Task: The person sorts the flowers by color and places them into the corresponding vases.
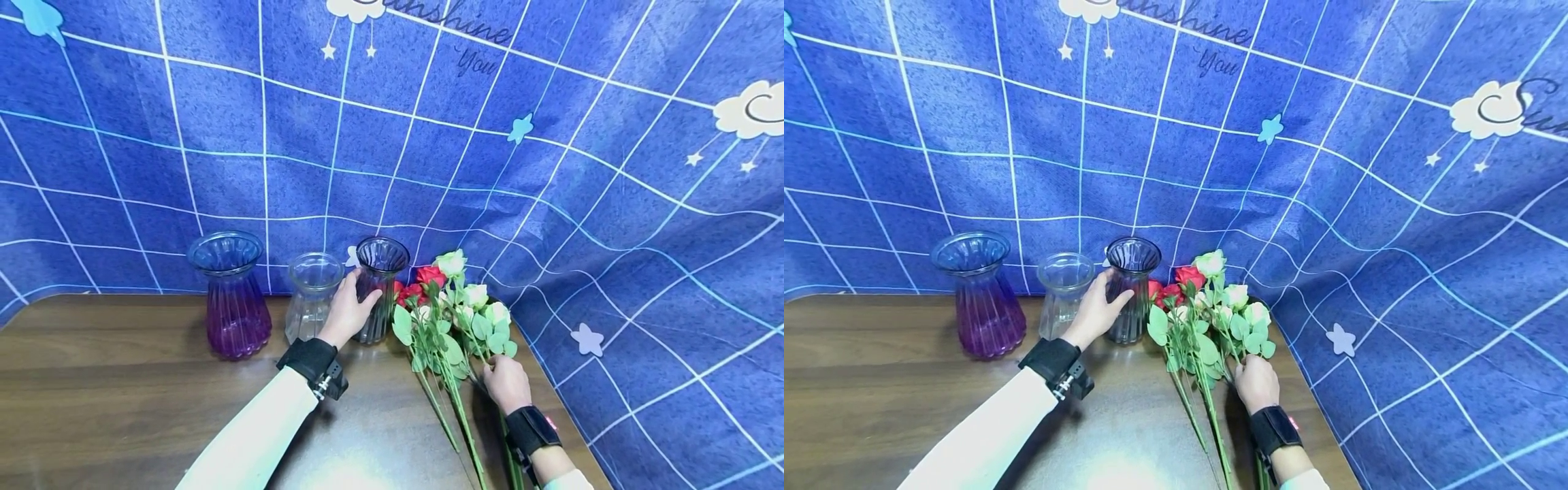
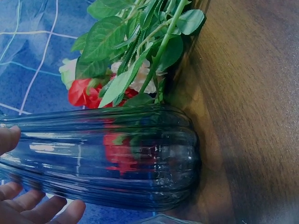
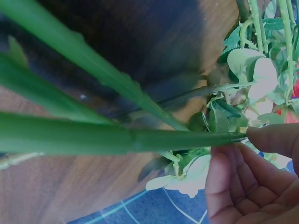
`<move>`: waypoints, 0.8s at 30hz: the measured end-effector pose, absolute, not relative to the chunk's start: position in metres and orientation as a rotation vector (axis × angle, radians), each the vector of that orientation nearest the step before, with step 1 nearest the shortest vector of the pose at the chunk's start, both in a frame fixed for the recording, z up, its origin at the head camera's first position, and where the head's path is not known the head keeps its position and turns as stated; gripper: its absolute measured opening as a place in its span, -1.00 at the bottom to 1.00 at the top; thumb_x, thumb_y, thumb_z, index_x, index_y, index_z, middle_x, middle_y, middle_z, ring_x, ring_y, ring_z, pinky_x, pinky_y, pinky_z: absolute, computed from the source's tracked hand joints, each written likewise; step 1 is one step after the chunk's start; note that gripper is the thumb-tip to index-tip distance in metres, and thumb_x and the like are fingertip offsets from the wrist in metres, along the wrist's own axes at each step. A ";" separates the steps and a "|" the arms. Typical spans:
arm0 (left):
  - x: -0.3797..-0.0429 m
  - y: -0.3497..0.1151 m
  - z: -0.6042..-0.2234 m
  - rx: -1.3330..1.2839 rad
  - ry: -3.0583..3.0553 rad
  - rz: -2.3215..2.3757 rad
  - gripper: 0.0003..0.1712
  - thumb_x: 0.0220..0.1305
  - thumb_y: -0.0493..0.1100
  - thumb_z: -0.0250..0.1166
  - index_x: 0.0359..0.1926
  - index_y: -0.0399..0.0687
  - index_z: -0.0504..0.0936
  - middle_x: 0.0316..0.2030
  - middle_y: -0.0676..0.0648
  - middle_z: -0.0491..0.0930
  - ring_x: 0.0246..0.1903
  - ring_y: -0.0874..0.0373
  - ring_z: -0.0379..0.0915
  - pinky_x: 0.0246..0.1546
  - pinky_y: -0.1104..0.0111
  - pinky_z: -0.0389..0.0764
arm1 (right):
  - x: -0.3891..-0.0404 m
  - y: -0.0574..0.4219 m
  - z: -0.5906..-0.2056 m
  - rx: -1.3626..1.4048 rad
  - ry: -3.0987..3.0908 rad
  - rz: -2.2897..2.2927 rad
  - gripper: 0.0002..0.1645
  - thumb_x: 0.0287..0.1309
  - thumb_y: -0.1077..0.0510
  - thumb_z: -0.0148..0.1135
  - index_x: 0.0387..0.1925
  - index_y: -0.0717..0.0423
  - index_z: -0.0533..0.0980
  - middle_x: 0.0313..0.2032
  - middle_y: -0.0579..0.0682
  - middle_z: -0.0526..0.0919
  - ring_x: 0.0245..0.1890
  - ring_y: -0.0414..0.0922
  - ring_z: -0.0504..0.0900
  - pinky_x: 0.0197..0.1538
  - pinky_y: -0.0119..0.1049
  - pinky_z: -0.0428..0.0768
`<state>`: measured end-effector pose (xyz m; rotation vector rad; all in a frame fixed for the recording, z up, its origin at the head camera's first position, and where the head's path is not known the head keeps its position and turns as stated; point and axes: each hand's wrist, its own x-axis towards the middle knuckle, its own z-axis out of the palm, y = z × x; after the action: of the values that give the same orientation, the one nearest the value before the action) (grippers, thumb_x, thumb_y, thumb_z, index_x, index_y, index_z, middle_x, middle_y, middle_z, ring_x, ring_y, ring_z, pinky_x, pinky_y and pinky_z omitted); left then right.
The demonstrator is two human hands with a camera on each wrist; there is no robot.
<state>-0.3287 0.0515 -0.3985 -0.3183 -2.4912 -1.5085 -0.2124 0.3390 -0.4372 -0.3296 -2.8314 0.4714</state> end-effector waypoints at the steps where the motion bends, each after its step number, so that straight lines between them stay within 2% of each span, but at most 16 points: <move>1: -0.329 0.051 -0.399 -0.321 -2.490 -1.512 -0.22 0.23 -0.01 0.24 0.34 -0.26 0.17 0.28 -0.34 0.27 0.26 -0.19 0.24 0.28 0.04 0.28 | -0.213 0.339 -0.437 -0.328 -2.830 0.467 -0.77 0.04 0.22 0.10 -0.37 0.24 0.65 -0.37 0.21 0.70 -0.34 0.21 0.64 -0.32 0.05 0.54; 5: -0.328 0.051 -0.399 -0.338 -2.484 -1.529 -0.22 0.23 -0.02 0.25 0.34 -0.29 0.17 0.28 -0.36 0.26 0.27 -0.19 0.22 0.30 0.04 0.26 | -0.216 0.339 -0.437 -0.321 -2.838 0.474 -0.79 0.02 0.23 0.12 -0.41 0.23 0.65 -0.39 0.19 0.70 -0.35 0.19 0.64 -0.32 0.03 0.54; 12: -0.329 0.051 -0.398 -0.356 -2.470 -1.514 -0.22 0.23 -0.03 0.24 0.33 -0.32 0.17 0.28 -0.37 0.25 0.28 -0.20 0.21 0.30 0.03 0.25 | -0.222 0.336 -0.435 -0.308 -2.807 0.455 -0.81 0.00 0.21 0.15 -0.65 0.10 0.57 -0.56 0.10 0.65 -0.49 0.15 0.62 -0.47 0.00 0.47; 20: -0.328 0.050 -0.398 -0.348 -2.475 -1.510 -0.21 0.22 -0.02 0.25 0.33 -0.32 0.18 0.27 -0.36 0.27 0.26 -0.20 0.23 0.29 0.03 0.27 | -0.228 0.335 -0.434 -0.332 -2.830 0.444 -0.70 0.03 0.22 0.16 -0.76 0.08 0.44 -0.63 0.02 0.56 -0.55 0.07 0.59 -0.51 -0.04 0.44; 24: -0.329 0.050 -0.398 -0.340 -2.473 -1.508 -0.22 0.22 -0.02 0.26 0.33 -0.30 0.19 0.28 -0.35 0.28 0.27 -0.18 0.23 0.29 0.05 0.27 | -0.231 0.334 -0.435 -0.302 -2.820 0.447 -0.75 0.01 0.23 0.18 -0.73 0.10 0.51 -0.60 0.06 0.61 -0.52 0.11 0.61 -0.47 -0.01 0.47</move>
<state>-0.3292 0.0503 -0.3978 -0.3401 -2.4734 -1.5079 -0.2305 0.3344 -0.4347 -0.3022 -2.8201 0.4466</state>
